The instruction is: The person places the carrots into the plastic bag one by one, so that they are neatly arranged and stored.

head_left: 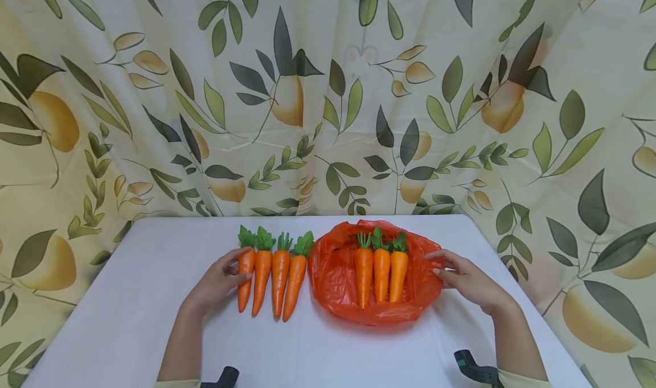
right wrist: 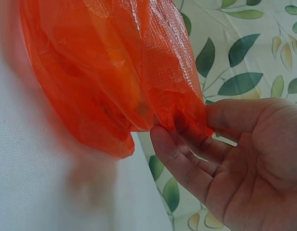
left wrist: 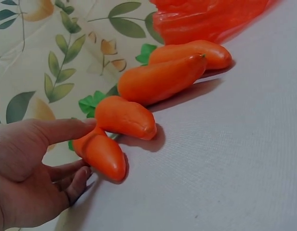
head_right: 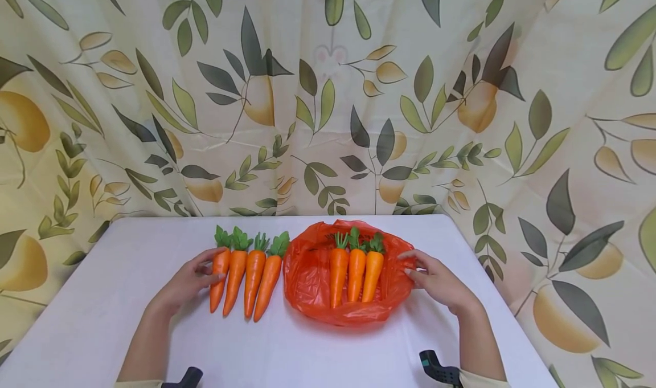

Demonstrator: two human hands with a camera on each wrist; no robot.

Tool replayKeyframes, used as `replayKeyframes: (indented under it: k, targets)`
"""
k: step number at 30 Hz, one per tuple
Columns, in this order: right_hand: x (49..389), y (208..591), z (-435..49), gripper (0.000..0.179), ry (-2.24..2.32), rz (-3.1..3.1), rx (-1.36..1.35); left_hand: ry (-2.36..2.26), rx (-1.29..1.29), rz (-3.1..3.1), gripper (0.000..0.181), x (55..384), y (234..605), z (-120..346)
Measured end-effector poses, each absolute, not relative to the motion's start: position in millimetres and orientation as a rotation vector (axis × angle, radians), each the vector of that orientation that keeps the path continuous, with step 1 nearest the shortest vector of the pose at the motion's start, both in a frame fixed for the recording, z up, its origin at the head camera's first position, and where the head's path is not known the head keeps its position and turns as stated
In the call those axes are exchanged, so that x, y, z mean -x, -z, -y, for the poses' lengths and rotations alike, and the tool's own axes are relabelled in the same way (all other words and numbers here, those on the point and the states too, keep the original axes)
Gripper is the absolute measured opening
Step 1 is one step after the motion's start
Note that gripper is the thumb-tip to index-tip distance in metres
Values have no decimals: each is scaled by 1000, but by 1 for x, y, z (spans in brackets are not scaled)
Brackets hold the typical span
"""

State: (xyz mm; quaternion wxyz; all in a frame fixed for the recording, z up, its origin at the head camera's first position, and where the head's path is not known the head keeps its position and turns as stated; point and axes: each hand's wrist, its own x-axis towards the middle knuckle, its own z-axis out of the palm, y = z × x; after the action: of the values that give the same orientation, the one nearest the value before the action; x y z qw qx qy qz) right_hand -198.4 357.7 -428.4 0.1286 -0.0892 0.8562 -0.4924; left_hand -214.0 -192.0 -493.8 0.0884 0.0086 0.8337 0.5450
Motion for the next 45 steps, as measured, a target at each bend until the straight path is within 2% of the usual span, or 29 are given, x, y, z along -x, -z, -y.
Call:
replayKeyframes:
  k: [8, 14, 30, 45]
  targets:
    - [199, 431, -357, 39, 1430, -2483, 254, -1670, -69, -2447, 57, 217, 495, 190]
    - [200, 431, -357, 38, 1429, -2487, 259, -1671, -8, -2452, 50, 215, 494, 187]
    - [201, 431, -357, 39, 1429, -2489, 255, -1715, 107, -2553, 55, 217, 488, 187]
    - [200, 430, -356, 40, 1431, -2484, 246, -1775, 51, -2554, 56, 218, 478, 182]
